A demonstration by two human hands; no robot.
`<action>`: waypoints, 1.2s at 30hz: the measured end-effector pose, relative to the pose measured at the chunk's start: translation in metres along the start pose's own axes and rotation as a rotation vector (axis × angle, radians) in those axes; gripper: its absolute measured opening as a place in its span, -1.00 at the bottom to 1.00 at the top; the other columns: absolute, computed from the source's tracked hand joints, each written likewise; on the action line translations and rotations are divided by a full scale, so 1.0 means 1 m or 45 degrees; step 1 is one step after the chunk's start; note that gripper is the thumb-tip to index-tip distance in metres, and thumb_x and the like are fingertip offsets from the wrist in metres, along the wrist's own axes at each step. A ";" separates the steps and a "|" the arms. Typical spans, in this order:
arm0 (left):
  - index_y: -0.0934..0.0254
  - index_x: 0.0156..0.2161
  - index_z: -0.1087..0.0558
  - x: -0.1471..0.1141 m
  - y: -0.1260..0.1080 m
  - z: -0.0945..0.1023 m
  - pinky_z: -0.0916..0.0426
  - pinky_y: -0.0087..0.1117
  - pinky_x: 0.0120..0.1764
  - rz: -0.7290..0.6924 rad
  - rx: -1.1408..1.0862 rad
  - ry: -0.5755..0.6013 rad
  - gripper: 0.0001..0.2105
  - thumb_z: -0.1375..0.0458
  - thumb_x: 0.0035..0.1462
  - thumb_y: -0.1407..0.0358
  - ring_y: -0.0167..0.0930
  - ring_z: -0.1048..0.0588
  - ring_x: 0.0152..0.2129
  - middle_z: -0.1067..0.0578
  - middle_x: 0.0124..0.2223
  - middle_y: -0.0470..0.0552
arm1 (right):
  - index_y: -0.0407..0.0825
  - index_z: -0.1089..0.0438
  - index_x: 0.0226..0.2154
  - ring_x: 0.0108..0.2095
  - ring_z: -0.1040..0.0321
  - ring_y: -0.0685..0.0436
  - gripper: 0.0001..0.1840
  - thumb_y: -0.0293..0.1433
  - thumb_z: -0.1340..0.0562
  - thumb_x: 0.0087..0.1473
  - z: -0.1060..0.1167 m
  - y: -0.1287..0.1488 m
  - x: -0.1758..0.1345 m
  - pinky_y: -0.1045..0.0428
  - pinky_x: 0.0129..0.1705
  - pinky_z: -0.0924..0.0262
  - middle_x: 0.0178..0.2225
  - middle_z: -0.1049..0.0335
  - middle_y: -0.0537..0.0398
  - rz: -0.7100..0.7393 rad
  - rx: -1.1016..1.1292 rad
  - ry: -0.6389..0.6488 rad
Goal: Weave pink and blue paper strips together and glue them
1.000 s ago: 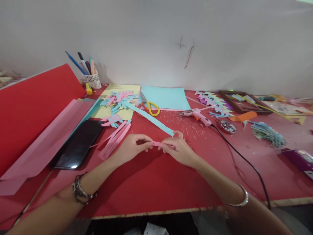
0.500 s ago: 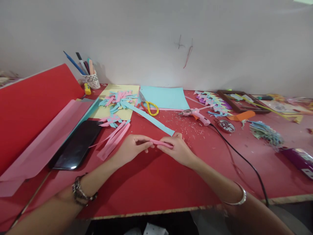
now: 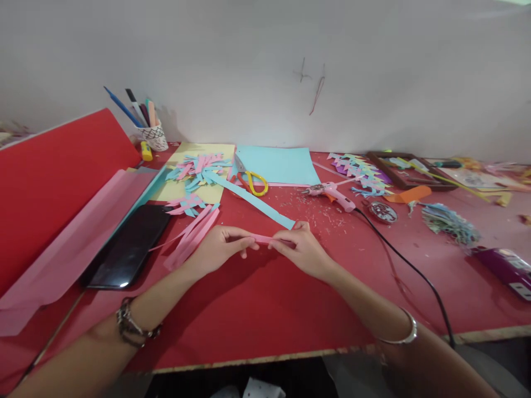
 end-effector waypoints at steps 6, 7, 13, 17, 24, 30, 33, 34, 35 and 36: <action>0.23 -0.57 -0.48 0.003 0.001 0.008 -0.28 -0.48 -0.45 0.063 0.046 -0.046 -0.78 -0.11 -0.12 0.15 -0.49 -0.38 -0.64 -0.45 -0.64 -0.12 | -0.04 -0.38 -0.53 -0.59 -0.13 0.09 -0.73 -0.31 -0.08 0.09 0.006 -0.003 0.002 -0.02 -0.17 0.09 -0.60 -0.37 0.21 -0.071 0.049 -0.030; 0.23 -0.55 -0.49 0.004 0.001 0.009 -0.27 -0.49 -0.46 0.072 0.051 -0.067 -0.78 -0.11 -0.12 0.14 -0.49 -0.37 -0.65 -0.44 -0.65 -0.13 | -0.05 -0.37 -0.55 -0.58 -0.15 0.09 -0.72 -0.33 -0.08 0.08 0.007 -0.004 0.002 -0.02 -0.16 0.09 -0.58 -0.38 0.21 -0.089 0.060 -0.060; 0.24 -0.55 -0.50 0.009 0.008 0.020 -0.26 -0.50 -0.49 0.073 0.031 -0.185 -0.75 -0.12 -0.12 0.11 -0.51 -0.34 -0.67 -0.40 -0.68 -0.14 | -0.07 -0.33 -0.60 -0.54 -0.15 0.06 -0.69 -0.30 -0.07 0.05 0.013 -0.014 0.002 0.03 -0.26 0.00 -0.59 -0.32 0.18 -0.170 0.121 -0.232; 0.24 -0.53 -0.52 0.010 0.012 0.024 -0.25 -0.49 -0.49 0.071 0.026 -0.225 -0.75 -0.14 -0.13 0.10 -0.49 -0.34 -0.65 -0.41 -0.67 -0.12 | -0.07 -0.35 -0.61 -0.60 -0.08 0.08 -0.71 -0.27 -0.10 0.01 0.017 -0.018 0.003 0.08 -0.40 0.01 -0.65 -0.26 0.20 -0.180 0.143 -0.259; 0.23 -0.56 -0.50 0.013 0.015 0.029 -0.29 -0.45 -0.40 0.029 -0.055 -0.389 -0.80 -0.15 -0.16 0.15 -0.51 -0.33 -0.65 -0.48 -0.59 -0.09 | -0.06 -0.27 -0.69 -0.64 -0.07 0.09 -0.72 -0.24 -0.18 -0.11 0.024 -0.020 0.003 0.12 -0.54 0.01 -0.70 -0.18 0.21 -0.281 0.378 -0.487; 0.26 -0.57 -0.49 0.012 0.015 0.028 -0.29 -0.44 -0.39 0.015 -0.067 -0.465 -0.78 -0.15 -0.17 0.14 -0.48 -0.34 -0.62 -0.45 -0.62 -0.08 | -0.06 -0.31 -0.66 -0.70 -0.18 0.09 -0.77 -0.25 -0.19 -0.16 0.027 -0.021 0.005 0.14 -0.61 -0.06 -0.68 -0.33 0.17 -0.422 0.698 -0.517; 0.27 -0.50 -0.50 0.012 0.014 0.029 -0.28 -0.44 -0.40 -0.001 -0.110 -0.498 -0.78 -0.14 -0.16 0.15 -0.50 -0.32 -0.63 -0.46 -0.59 -0.08 | -0.07 -0.31 -0.64 -0.68 -0.24 0.08 -0.77 -0.25 -0.18 -0.14 0.027 -0.023 0.006 0.13 -0.59 -0.10 -0.65 -0.38 0.13 -0.412 0.747 -0.537; 0.28 -0.49 -0.50 0.012 0.013 0.030 -0.28 -0.45 -0.42 -0.003 -0.118 -0.501 -0.78 -0.14 -0.15 0.15 -0.51 -0.31 -0.64 -0.46 -0.58 -0.08 | -0.07 -0.31 -0.63 -0.67 -0.26 0.07 -0.76 -0.24 -0.17 -0.13 0.027 -0.024 0.006 0.13 -0.59 -0.09 -0.64 -0.39 0.12 -0.400 0.750 -0.535; 0.28 -0.49 -0.50 0.012 0.013 0.030 -0.27 -0.46 -0.42 -0.002 -0.122 -0.504 -0.78 -0.14 -0.15 0.15 -0.52 -0.30 -0.64 -0.45 -0.58 -0.08 | -0.07 -0.31 -0.61 -0.66 -0.27 0.06 -0.75 -0.23 -0.16 -0.11 0.027 -0.024 0.006 0.13 -0.60 -0.08 -0.62 -0.40 0.10 -0.388 0.746 -0.526; 0.28 -0.50 -0.49 0.012 0.012 0.031 -0.26 -0.46 -0.43 -0.001 -0.122 -0.509 -0.78 -0.14 -0.15 0.15 -0.52 -0.29 -0.65 -0.44 -0.58 -0.09 | -0.07 -0.31 -0.60 -0.66 -0.28 0.05 -0.73 -0.21 -0.14 -0.08 0.026 -0.025 0.006 0.13 -0.62 -0.07 -0.61 -0.40 0.09 -0.376 0.731 -0.515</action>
Point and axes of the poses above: each hand's wrist, its own x-axis towards the middle knuckle, its own z-axis out of the back of the hand, y = z × x, the point moved 2 cm from there along x, towards the middle knuckle
